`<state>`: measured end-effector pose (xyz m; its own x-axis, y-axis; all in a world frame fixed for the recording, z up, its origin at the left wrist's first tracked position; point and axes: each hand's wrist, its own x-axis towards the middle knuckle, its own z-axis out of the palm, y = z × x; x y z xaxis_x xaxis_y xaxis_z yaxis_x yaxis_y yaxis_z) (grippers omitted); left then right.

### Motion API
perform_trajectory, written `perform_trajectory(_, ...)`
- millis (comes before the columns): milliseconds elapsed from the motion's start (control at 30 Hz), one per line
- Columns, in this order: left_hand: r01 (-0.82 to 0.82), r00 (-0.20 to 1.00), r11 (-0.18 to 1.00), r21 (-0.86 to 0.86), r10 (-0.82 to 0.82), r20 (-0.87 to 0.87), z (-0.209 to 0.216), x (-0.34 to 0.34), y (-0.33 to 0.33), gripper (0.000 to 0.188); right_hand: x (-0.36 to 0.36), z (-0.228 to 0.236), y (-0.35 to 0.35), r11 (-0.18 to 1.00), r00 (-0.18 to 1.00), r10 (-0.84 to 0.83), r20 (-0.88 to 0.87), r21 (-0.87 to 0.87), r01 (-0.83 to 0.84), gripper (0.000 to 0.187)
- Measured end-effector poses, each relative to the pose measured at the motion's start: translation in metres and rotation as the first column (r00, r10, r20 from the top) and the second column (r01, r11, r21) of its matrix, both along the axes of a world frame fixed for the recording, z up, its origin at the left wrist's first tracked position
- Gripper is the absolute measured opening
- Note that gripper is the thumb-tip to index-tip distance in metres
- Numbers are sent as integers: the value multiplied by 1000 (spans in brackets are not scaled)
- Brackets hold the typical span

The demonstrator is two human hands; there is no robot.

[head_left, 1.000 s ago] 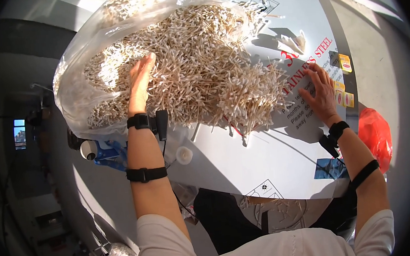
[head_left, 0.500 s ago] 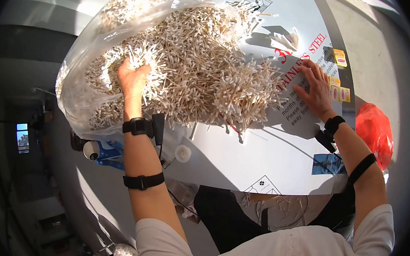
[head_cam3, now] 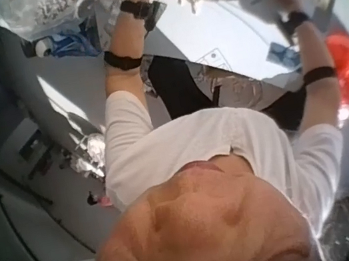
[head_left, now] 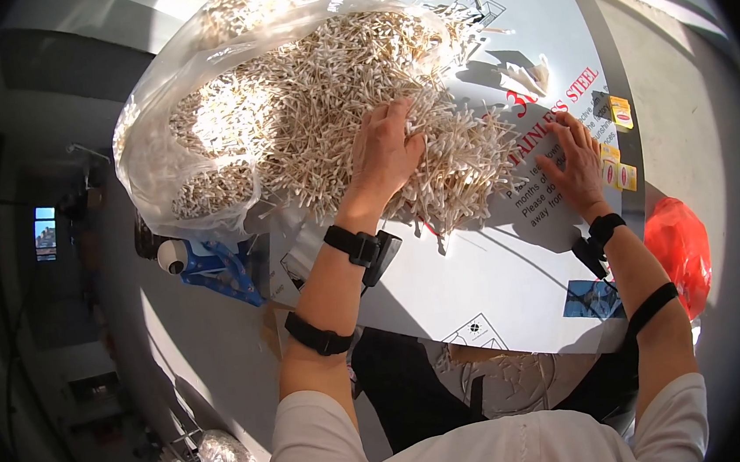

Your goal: Sorting and packing small white items (possibly cotton swabs or plastic parts) from a large pile into smaller containers or bags.

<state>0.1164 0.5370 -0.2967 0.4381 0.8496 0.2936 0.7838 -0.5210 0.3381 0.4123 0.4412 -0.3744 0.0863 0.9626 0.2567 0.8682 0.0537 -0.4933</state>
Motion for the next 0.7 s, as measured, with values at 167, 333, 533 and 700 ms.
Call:
perform_trajectory(167,4,998,989,-148,-14,-69,-7,17,-23,56,-1,-1,1,1000,1000,9,13,2,-9,53)
perform_trajectory(333,-41,998,994,-105,47,52,6,-26,-4,63,-3,0,0,1000,1000,17,23,16,-17,54)
perform_trajectory(533,-480,869,852,-212,427,-251,-1,-66,10,88,4,-2,-3,1000,999,8,45,17,-8,55)
perform_trajectory(700,-416,909,888,-197,412,-62,-11,-92,42,43,-2,-2,0,998,999,37,30,57,-39,55)
